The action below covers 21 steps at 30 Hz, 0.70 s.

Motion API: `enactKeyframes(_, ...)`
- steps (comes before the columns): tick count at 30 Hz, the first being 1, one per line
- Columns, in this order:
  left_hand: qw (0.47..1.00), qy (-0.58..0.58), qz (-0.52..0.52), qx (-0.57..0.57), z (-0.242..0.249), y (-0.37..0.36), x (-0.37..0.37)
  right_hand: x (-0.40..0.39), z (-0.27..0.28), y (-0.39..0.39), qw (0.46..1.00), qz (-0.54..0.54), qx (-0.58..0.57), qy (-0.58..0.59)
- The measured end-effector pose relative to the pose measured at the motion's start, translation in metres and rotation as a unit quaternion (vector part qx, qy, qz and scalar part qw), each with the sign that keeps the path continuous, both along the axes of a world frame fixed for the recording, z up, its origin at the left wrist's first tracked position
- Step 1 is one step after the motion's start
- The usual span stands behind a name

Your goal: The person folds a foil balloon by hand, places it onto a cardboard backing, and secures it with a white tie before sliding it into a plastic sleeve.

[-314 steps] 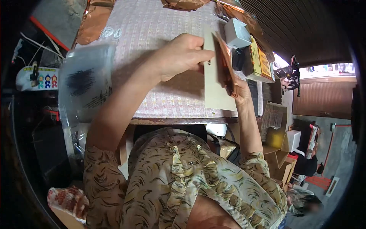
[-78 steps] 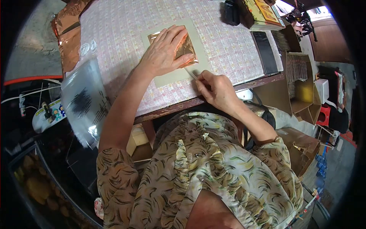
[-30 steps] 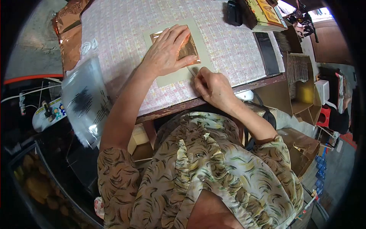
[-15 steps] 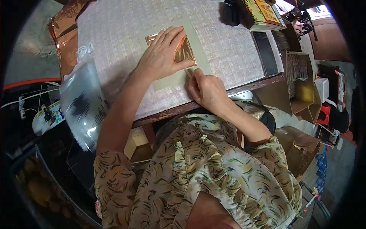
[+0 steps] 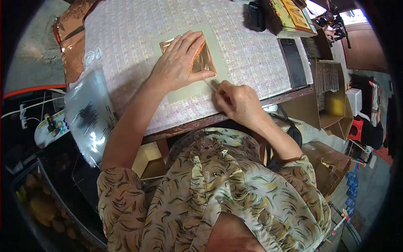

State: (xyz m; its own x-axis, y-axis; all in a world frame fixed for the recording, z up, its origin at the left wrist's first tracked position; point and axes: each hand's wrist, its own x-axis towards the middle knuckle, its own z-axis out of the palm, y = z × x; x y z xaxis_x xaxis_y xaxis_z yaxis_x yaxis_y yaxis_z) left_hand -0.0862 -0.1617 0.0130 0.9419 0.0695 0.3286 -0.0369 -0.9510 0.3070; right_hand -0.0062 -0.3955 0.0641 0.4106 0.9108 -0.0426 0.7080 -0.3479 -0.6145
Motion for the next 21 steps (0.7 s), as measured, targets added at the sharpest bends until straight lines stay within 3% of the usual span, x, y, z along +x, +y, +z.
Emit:
enactKeyframes(3, 1.000, 0.006, 0.005, 0.000, -0.001, 0.000, 0.000, 0.027, 0.017, -0.013, 0.993, -0.027, -0.001, 0.119)
enactKeyframes(6, 1.000, 0.010, 0.000, -0.004, 0.000, 0.000, -0.001, 0.062, 0.029, 0.001, 0.984, -0.109, -0.100, -0.095)
enactKeyframes(7, 1.000, 0.010, -0.005, -0.008, 0.002, 0.000, 0.000, 0.067, 0.020, 0.003, 0.984, -0.113, -0.100, -0.095)
enactKeyframes(8, 1.000, 0.007, -0.006, -0.005, 0.002, 0.000, 0.001, 0.068, 0.013, 0.012, 0.956, -0.114, -0.041, -0.267)
enactKeyframes(9, 1.000, 0.011, -0.002, -0.006, 0.002, 0.000, 0.000, 0.068, 0.011, 0.021, 0.895, -0.109, 0.021, -0.431)
enactKeyframes(12, 1.000, 0.016, -0.003, -0.007, 0.004, 0.001, 0.000, 0.060, 0.007, 0.037, 0.920, 0.084, 0.116, -0.364)
enactKeyframes(13, 1.000, 0.020, -0.010, -0.006, 0.005, 0.002, 0.000, 0.059, -0.005, 0.043, 0.919, 0.084, 0.119, -0.366)
enactKeyframes(15, 1.000, 0.020, -0.005, -0.006, 0.006, 0.001, 0.000, 0.062, -0.030, 0.053, 0.957, 0.155, 0.177, -0.172)
enactKeyframes(21, 0.999, 0.031, 0.000, -0.009, 0.005, 0.001, -0.001, 0.061, -0.034, 0.053, 0.948, 0.125, 0.156, -0.248)
